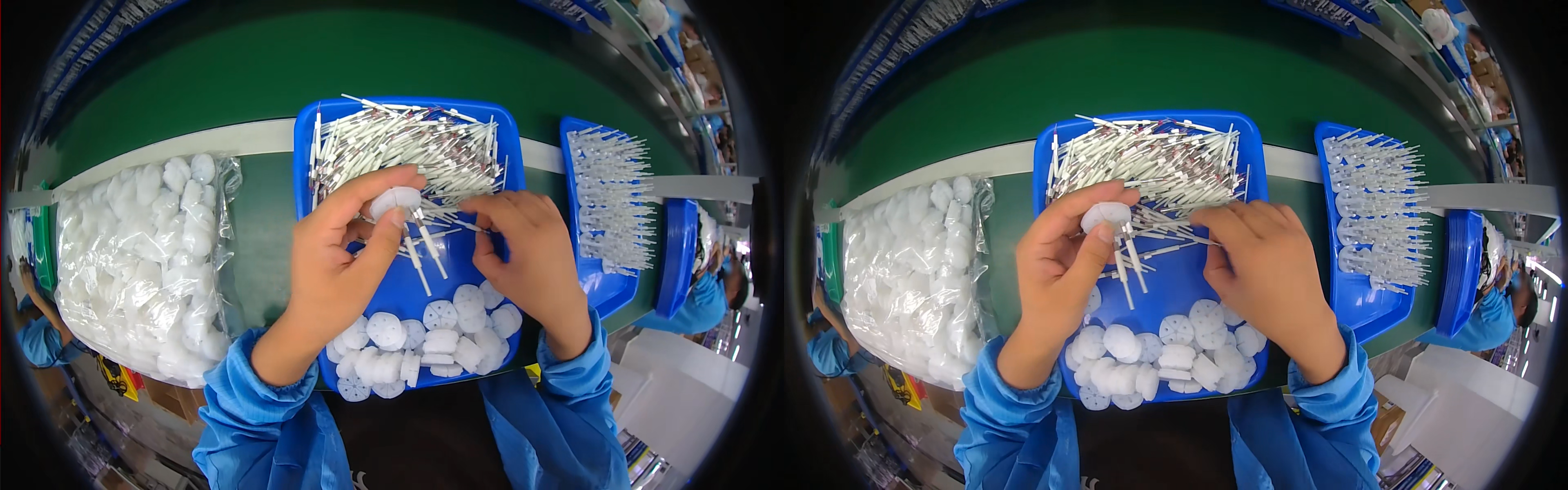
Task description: The person inserts white plastic sticks into the holes of white circular plastic bases. They pick up a base and a stick, align them, and push the stick into the base. The completed units are placed into a blue tray to the right.
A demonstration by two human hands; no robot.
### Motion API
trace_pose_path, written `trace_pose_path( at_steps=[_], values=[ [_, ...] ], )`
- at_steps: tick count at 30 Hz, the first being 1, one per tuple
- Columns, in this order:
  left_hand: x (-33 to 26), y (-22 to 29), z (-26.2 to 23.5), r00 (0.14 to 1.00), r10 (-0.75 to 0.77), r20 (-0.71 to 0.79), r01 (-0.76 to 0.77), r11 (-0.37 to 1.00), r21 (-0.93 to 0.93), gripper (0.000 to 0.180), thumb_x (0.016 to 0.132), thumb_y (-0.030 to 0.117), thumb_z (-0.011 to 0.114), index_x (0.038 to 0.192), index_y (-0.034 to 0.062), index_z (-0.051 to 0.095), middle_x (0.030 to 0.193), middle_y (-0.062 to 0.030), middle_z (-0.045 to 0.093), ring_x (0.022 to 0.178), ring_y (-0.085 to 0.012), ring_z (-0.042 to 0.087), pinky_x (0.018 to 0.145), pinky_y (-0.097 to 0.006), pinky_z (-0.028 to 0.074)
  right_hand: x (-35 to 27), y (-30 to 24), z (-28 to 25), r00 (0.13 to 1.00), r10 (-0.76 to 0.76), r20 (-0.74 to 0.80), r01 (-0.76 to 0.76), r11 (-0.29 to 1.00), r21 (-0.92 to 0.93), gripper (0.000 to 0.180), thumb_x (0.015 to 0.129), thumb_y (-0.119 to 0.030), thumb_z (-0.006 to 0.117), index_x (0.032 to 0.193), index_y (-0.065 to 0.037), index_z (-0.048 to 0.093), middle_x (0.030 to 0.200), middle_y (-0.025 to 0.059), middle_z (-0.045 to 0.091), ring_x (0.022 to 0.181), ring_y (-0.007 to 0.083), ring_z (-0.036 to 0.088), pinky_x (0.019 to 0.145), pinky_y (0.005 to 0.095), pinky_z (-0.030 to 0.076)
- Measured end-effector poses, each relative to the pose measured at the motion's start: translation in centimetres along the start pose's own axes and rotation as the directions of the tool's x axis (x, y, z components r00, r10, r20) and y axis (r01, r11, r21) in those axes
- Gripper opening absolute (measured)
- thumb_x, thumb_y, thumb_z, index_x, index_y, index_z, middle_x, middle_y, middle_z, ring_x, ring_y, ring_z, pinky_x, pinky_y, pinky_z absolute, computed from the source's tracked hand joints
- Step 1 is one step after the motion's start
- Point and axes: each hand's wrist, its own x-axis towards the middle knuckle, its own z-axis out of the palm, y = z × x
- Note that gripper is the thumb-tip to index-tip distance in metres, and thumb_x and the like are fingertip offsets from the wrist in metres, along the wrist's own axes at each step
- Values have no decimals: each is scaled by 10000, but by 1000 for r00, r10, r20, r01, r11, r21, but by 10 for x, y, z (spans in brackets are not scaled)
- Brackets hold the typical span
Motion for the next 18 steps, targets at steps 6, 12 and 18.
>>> trace_pose_path(
  at_steps=[6, 12, 18],
  values=[
    [-1, 3, 4, 998, -24, 54, 17, 993, 114, 344, 1081, -25, 610, 1423, -25, 643, 1344, -172, 759, 1208, -181, 715, 953, -293, 590, -2, -5, 13, 945, 174, -277, 115, 616, 779, 276, 794, 101, 816, 1026, -41, 771, 1008, 153, 753, 981, 225, 745, 881, 346, 584],
    [-2, 0, 1, 993, 22, 118, -41, 986, 160, 356, 1071, -48, 613, 1427, -47, 618, 1341, -197, 758, 1232, -216, 721, 1059, -347, 568, 6, -10, 31, 956, 134, -261, 76, 747, 661, 195, 850, 44, 850, 1029, -9, 793, 981, 81, 823, 849, 152, 793, 763, 286, 630],
    [-2, 1, 4, 997, 60, 46, -63, 995, 75, 348, 1053, -40, 645, 1400, -37, 652, 1331, -200, 761, 1212, -212, 730, 1018, -332, 576, -3, -9, 28, 967, 195, -166, -53, 787, 615, 207, 847, -4, 879, 1045, -28, 826, 911, 79, 823, 674, 124, 754, 611, 253, 584]
  ],
)
